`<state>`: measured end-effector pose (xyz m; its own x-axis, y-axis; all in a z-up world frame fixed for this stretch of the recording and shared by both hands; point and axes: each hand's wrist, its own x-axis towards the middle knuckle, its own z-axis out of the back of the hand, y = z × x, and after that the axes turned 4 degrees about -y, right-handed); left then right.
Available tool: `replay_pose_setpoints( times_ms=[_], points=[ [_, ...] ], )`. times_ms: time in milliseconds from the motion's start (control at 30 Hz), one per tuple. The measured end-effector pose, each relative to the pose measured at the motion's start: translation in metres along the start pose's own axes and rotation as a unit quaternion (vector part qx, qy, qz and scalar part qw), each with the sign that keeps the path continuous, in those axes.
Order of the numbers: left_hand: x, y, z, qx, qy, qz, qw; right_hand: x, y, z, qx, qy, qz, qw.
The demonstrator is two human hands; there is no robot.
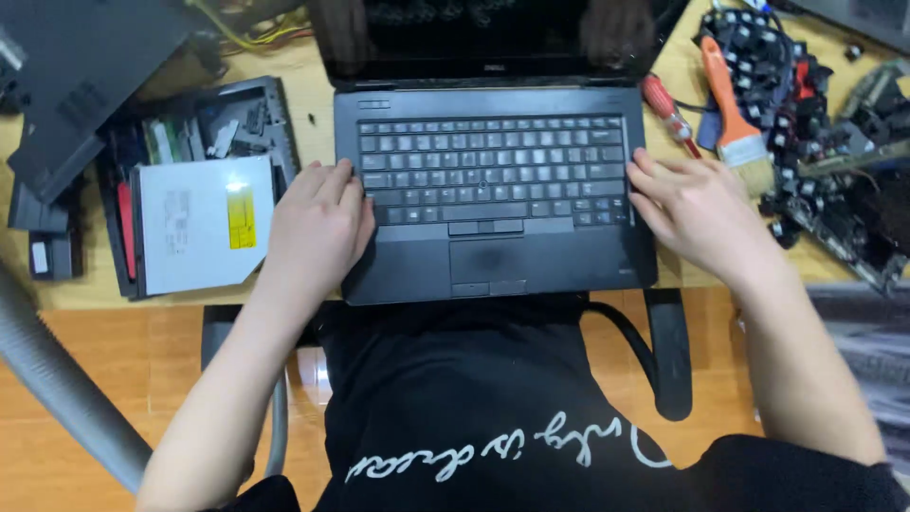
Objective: The person works on a partially disassembled laptop, first pressing the keyboard and using a screwdriver to unscrew components near the hinge. They then remove the optical drive, close and flip the laptop over, take off the bottom cover, and place a red 2.5-inch SSD into the drive bay, pressing it into the connector.
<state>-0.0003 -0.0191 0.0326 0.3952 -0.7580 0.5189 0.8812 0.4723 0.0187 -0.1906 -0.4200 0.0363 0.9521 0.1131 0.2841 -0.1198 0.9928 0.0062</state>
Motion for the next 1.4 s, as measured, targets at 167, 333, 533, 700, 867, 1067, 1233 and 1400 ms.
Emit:
replay_pose_setpoints(
  times_ms=[167, 333, 533, 700, 867, 1067, 1233, 1400],
  points=[
    [0.03, -0.027, 0.006, 0.063, 0.078, 0.055, 0.993, 0.02, 0.009, 0.015, 0.045, 0.013, -0.019, 0.999],
    [0.021, -0.026, -0.014, 0.022, 0.049, 0.083, 0.995, 0.034, 0.051, 0.001, 0.09, -0.015, -0.059, 0.994],
    [0.003, -0.037, -0.043, 0.03, 0.07, 0.13, 0.989, 0.012, 0.065, -0.025, 0.084, -0.093, -0.081, 0.989],
    [-0.002, -0.06, -0.052, 0.088, -0.002, 0.154, 0.984, 0.011, 0.08, -0.024, 0.126, -0.148, -0.126, 0.973],
    [0.013, -0.069, -0.041, -0.015, 0.04, 0.131, 0.99, 0.015, 0.083, -0.019, 0.117, -0.154, -0.14, 0.971],
    [0.024, -0.031, -0.049, 0.042, -0.031, 0.167, 0.984, 0.019, 0.076, -0.008, 0.058, -0.107, -0.129, 0.984],
    [0.029, -0.023, -0.048, -0.044, 0.035, 0.217, 0.975, 0.024, 0.057, -0.018, 0.031, -0.044, -0.192, 0.98],
    [0.023, -0.022, -0.067, 0.04, -0.035, 0.197, 0.979, 0.035, 0.051, -0.031, 0.105, -0.15, -0.123, 0.975]
  ],
)
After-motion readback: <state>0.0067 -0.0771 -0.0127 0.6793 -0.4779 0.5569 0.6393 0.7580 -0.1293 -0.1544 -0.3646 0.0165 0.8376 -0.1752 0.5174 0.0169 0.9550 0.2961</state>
